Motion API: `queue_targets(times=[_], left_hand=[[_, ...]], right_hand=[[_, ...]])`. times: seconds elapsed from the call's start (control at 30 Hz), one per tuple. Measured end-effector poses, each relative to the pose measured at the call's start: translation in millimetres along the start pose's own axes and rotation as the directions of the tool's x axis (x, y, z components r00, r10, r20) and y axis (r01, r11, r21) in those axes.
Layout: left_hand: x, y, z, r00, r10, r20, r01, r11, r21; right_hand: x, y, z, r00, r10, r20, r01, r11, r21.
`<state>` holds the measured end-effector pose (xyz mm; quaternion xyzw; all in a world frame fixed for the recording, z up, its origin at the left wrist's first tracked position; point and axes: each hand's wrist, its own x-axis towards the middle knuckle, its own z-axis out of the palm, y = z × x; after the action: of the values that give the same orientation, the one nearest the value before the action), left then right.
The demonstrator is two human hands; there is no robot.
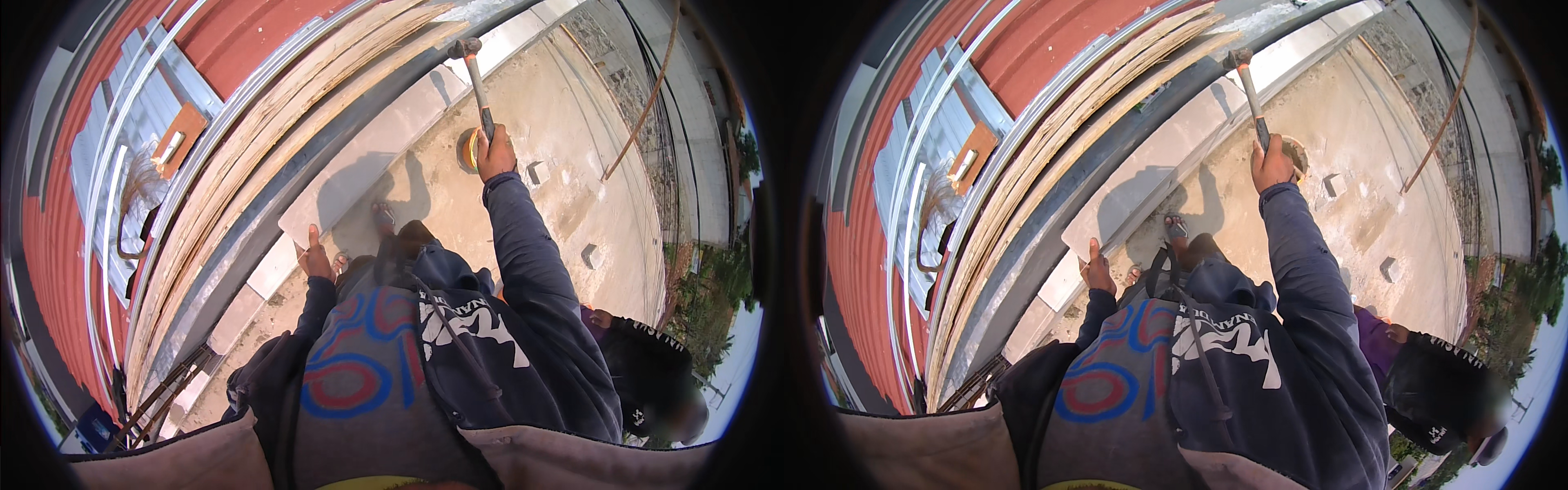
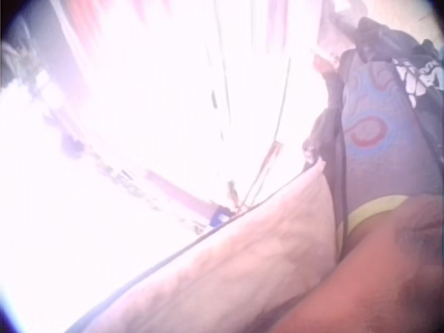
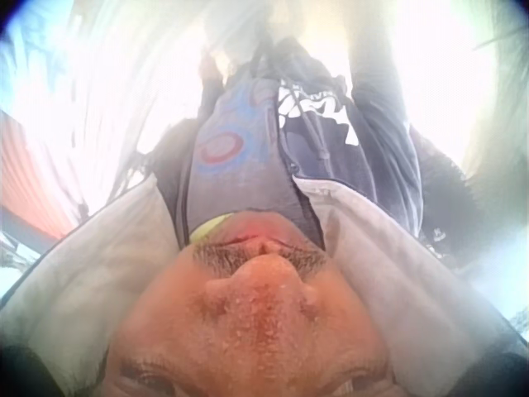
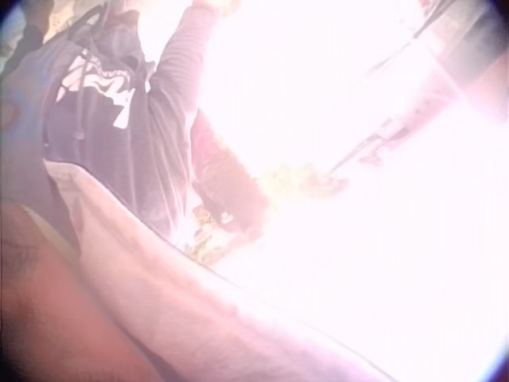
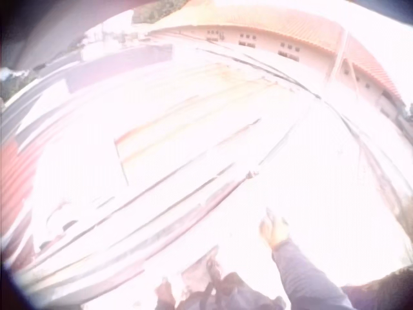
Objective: The person installs white rectangular tiles along a curved rooftop edge. They apply mortar from a bucket using a trowel, position each tile, and tap it into place with a hammer. The person also cuts a tile with a hand saw and continues placing tiles along the edge.
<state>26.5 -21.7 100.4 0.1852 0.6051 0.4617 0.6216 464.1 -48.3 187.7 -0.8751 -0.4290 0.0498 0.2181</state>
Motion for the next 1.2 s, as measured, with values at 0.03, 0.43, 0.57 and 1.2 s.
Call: queue_targets(times=[0.03, 0.43, 0.57, 1.2], left_hand=[[2.8, -3.8, -2.5, 1.000, 0.012, 0.016, -0.012, 1.000, -0.010], [-9.9, 23.3, -15.1, 0.962, -0.254, 0.103, 0.235, 0.958, 0.166], [23.6, -9.8, -64.1, 0.933, -0.298, 0.202, 0.258, 0.945, 0.203], [98.3, 96.6, -82.3, 0.837, -0.140, 0.528, -0.497, 0.208, 0.843]], right_hand=[[-2.5, 4.4, 9.1, 0.998, 0.023, 0.060, -0.020, 0.998, -0.058], [-52.9, -11.4, 47.9, 0.983, 0.170, -0.065, -0.149, 0.956, 0.252], [-67.1, -44.1, 64.3, 0.964, 0.108, -0.244, -0.043, 0.965, 0.257], [-219.0, -146.9, 22.7, 0.974, 0.170, 0.151, -0.208, 0.935, 0.288]])
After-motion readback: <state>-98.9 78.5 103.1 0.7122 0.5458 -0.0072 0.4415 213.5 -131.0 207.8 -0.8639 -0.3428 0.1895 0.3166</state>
